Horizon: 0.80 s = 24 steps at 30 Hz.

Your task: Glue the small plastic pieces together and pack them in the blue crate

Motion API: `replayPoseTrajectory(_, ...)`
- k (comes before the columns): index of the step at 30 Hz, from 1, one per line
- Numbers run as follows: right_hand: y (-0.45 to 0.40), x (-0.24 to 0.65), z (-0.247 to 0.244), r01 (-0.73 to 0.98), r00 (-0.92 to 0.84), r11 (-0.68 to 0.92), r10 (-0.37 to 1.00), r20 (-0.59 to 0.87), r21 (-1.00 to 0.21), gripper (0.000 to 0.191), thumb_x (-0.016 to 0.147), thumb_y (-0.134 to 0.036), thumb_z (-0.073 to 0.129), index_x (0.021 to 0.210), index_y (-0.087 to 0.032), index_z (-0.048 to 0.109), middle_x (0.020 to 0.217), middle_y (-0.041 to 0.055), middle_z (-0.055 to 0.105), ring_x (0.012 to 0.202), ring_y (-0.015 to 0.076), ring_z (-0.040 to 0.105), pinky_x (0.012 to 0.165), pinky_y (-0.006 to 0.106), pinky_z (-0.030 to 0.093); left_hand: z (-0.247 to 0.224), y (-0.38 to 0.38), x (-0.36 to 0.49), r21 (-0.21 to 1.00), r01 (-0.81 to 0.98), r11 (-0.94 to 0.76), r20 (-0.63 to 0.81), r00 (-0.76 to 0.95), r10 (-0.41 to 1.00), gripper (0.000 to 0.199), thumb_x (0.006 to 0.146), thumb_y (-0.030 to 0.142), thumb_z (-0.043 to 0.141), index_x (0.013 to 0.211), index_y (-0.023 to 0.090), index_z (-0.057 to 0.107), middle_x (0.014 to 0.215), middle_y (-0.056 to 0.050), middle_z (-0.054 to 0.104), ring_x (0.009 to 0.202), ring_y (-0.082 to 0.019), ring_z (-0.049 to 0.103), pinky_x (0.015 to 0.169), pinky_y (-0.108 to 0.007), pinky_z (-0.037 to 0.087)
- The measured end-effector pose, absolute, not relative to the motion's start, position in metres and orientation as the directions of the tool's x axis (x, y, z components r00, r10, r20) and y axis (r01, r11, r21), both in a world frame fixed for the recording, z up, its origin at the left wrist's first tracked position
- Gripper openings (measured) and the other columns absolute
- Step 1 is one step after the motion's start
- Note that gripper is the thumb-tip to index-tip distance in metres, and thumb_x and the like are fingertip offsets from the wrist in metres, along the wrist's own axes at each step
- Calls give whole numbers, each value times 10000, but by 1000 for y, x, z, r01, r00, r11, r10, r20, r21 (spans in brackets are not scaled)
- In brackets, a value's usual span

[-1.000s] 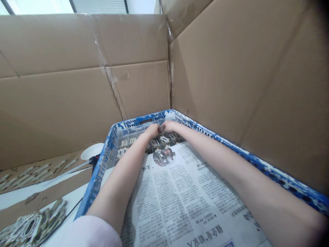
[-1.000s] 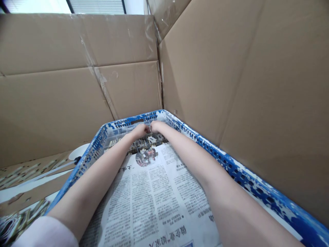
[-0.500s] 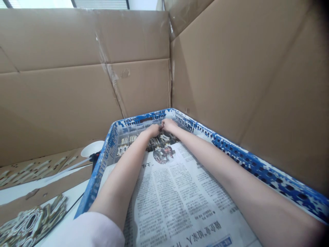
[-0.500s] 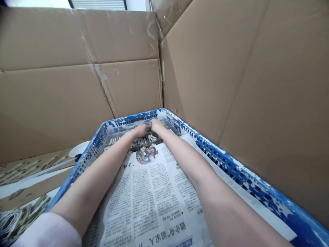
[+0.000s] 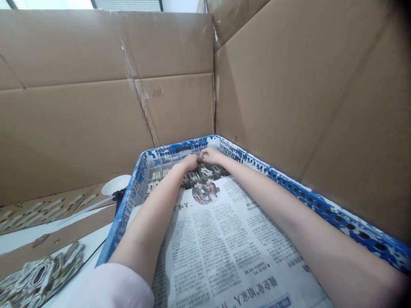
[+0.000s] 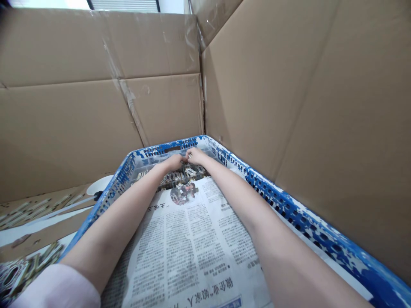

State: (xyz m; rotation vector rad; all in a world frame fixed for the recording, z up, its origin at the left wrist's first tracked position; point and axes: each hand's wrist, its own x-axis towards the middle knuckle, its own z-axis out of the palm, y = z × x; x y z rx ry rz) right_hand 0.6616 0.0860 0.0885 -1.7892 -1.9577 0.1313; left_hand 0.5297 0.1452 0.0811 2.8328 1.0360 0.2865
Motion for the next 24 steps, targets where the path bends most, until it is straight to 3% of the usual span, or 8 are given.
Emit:
replayPoseTrajectory(4, 84, 657, 90, 900, -3, 129, 957, 289, -417, 192, 676, -127, 498, 808, -184, 626, 885, -6, 638, 823, 114, 554, 729, 185, 387, 86, 150, 522, 163, 661, -733, 194, 707, 680, 456, 659, 15, 380, 1026, 131, 625, 1011, -82, 635, 985, -180, 548, 856, -244, 384)
replayPoseTrajectory(8, 83, 654, 93, 889, 36, 74, 973, 228, -453, 155, 651, -122, 527, 751, -171, 635, 764, -2, 638, 706, 112, 561, 657, 185, 399, 88, 152, 518, 163, 643, -748, 138, 736, 662, 419, 635, 11, 402, 919, 157, 675, 916, -37, 668, 912, -153, 572, 832, -205, 393)
replayPoseTrajectory(14, 87, 667, 97, 858, 258, -117, 940, 222, -501, 329, 683, -191, 552, 1010, -164, 535, 888, 33, 599, 781, 134, 547, 667, 217, 414, 89, 145, 523, 110, 668, -736, 104, 729, 677, 359, 654, 56, 443, 916, 141, 673, 956, -89, 637, 957, -193, 543, 858, -255, 382)
replayPoseTrajectory(19, 85, 678, 101, 804, 382, -302, 922, 56, -512, 417, 611, -257, 660, 987, -125, 536, 712, 57, 576, 663, 181, 557, 556, 262, 425, 87, 137, 528, 74, 654, -753, 104, 746, 658, 527, 671, 38, 415, 1138, 244, 547, 1087, -70, 559, 1016, -178, 501, 875, -262, 367)
replayPoseTrajectory(24, 79, 675, 107, 795, 336, -317, 940, -59, -517, 329, 607, -167, 652, 928, -154, 579, 561, -2, 539, 552, 157, 543, 504, 257, 421, 83, 137, 529, 62, 663, -746, 45, 744, 666, 480, 703, 81, 410, 1103, 294, 567, 1072, -61, 538, 908, -175, 547, 836, -286, 393)
